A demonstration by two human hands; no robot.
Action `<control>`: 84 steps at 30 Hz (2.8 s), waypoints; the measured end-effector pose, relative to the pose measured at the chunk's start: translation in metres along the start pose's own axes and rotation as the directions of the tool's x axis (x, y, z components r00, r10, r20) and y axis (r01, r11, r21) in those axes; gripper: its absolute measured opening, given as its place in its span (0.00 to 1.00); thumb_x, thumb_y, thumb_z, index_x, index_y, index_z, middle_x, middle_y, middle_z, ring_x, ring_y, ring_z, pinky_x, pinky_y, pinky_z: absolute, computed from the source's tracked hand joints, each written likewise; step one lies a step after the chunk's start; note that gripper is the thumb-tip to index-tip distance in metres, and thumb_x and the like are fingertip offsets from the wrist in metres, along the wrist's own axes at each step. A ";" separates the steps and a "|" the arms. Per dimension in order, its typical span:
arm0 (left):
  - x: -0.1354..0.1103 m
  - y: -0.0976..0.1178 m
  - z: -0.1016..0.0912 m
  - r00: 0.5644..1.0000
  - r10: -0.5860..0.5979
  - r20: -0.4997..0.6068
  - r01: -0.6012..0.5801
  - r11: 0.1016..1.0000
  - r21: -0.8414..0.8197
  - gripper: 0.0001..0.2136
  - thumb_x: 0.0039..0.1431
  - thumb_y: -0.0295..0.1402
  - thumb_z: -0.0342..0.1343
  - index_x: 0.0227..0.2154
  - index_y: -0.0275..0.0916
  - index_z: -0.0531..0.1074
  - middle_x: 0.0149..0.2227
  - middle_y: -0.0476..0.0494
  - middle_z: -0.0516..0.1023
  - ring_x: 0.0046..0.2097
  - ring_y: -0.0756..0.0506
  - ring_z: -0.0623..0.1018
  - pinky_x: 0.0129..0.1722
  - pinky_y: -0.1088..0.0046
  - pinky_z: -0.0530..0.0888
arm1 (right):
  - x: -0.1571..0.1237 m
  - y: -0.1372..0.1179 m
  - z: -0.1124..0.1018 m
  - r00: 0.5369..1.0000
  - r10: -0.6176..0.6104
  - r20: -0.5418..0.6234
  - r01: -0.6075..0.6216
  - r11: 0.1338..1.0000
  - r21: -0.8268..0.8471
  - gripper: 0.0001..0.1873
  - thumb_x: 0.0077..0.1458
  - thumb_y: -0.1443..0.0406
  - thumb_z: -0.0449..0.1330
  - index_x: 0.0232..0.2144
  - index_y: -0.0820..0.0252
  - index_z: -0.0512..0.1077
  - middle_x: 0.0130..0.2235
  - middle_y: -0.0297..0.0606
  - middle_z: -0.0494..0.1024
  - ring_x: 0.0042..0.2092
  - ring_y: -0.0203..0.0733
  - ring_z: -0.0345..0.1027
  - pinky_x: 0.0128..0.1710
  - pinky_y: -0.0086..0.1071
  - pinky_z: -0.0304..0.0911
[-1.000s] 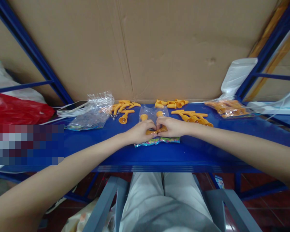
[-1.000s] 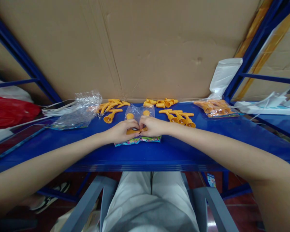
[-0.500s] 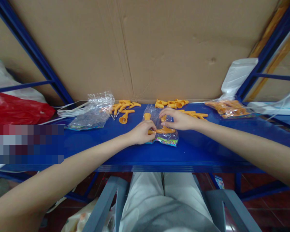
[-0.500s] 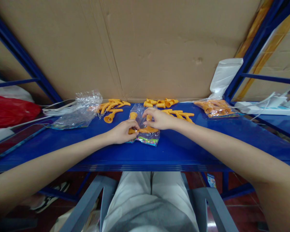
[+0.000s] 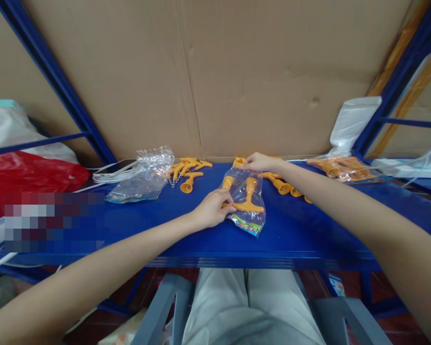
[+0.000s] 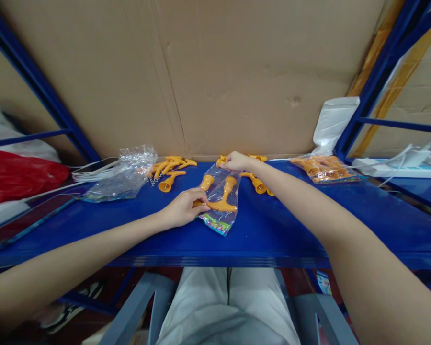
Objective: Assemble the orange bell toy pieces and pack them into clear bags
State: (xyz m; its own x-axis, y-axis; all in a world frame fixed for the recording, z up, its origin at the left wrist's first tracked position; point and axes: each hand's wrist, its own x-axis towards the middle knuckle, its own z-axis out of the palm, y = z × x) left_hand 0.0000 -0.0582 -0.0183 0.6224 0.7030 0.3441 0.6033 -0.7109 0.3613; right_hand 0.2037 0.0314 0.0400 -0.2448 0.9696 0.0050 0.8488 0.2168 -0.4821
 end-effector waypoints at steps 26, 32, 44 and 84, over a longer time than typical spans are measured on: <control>0.001 -0.004 -0.012 0.989 0.114 0.096 -0.114 0.993 -0.007 0.02 0.55 0.28 0.54 0.31 0.37 0.70 0.36 0.44 0.76 0.42 0.46 0.74 0.46 0.67 0.68 | 0.021 0.008 0.003 0.950 -0.162 0.269 0.186 0.980 -0.069 0.12 0.45 0.69 0.61 0.36 0.61 0.72 0.32 0.37 0.73 0.29 0.35 0.64 0.27 0.30 0.61; 0.003 -0.003 -0.016 0.990 0.085 0.109 -0.083 0.996 -0.021 0.02 0.55 0.26 0.53 0.28 0.36 0.70 0.33 0.45 0.75 0.40 0.47 0.73 0.44 0.68 0.68 | 0.018 0.004 0.009 0.971 -0.161 0.180 0.181 0.978 -0.101 0.14 0.46 0.72 0.58 0.39 0.63 0.71 0.37 0.40 0.73 0.35 0.37 0.66 0.30 0.27 0.61; 0.002 -0.003 -0.002 0.990 -0.059 0.129 0.043 0.992 0.120 0.03 0.54 0.25 0.51 0.31 0.37 0.68 0.37 0.42 0.71 0.44 0.43 0.70 0.44 0.66 0.68 | 0.004 0.003 0.004 0.944 -0.073 0.320 0.094 0.994 -0.050 0.15 0.48 0.67 0.61 0.41 0.62 0.71 0.32 0.37 0.72 0.31 0.35 0.64 0.26 0.27 0.58; 0.001 -0.002 -0.011 0.992 -0.041 0.123 0.027 0.993 0.113 0.08 0.57 0.26 0.45 0.35 0.37 0.68 0.40 0.41 0.73 0.46 0.44 0.71 0.49 0.62 0.67 | 0.010 0.004 -0.005 0.923 -0.004 0.384 -0.016 0.999 0.049 0.15 0.52 0.57 0.61 0.23 0.63 0.66 0.24 0.37 0.72 0.24 0.33 0.63 0.26 0.29 0.57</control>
State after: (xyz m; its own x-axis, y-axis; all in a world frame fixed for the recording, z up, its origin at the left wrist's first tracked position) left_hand -0.0056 -0.0561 -0.0093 0.6540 0.7238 0.2200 0.6723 -0.6894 0.2697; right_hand 0.2067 0.0424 0.0422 -0.4089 0.8509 -0.3297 0.8289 0.1952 -0.5242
